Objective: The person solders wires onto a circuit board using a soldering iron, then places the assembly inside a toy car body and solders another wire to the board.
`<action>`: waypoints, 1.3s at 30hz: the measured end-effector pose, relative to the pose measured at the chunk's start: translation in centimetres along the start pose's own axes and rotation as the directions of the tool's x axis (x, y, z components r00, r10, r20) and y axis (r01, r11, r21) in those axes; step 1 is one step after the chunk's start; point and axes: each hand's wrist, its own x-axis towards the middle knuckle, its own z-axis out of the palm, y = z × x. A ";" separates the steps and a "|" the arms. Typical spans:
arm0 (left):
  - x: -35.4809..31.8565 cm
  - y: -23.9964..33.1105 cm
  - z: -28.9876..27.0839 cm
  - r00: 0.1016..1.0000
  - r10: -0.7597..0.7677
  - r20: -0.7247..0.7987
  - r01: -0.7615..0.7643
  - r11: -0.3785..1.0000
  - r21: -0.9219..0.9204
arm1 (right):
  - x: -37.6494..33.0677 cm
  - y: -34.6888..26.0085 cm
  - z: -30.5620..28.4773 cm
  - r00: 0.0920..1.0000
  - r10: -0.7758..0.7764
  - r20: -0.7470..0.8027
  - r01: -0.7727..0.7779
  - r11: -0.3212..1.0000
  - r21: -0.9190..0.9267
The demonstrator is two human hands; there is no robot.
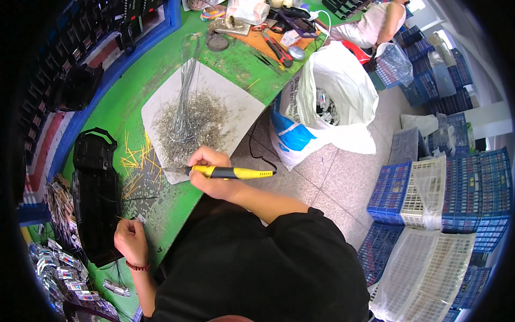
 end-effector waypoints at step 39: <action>-0.1 -0.5 0.4 0.995 0.100 -0.002 -0.099 0.989 0.108 | -2.2 3.7 4.2 0.928 -0.366 -0.062 0.367 0.930 -0.007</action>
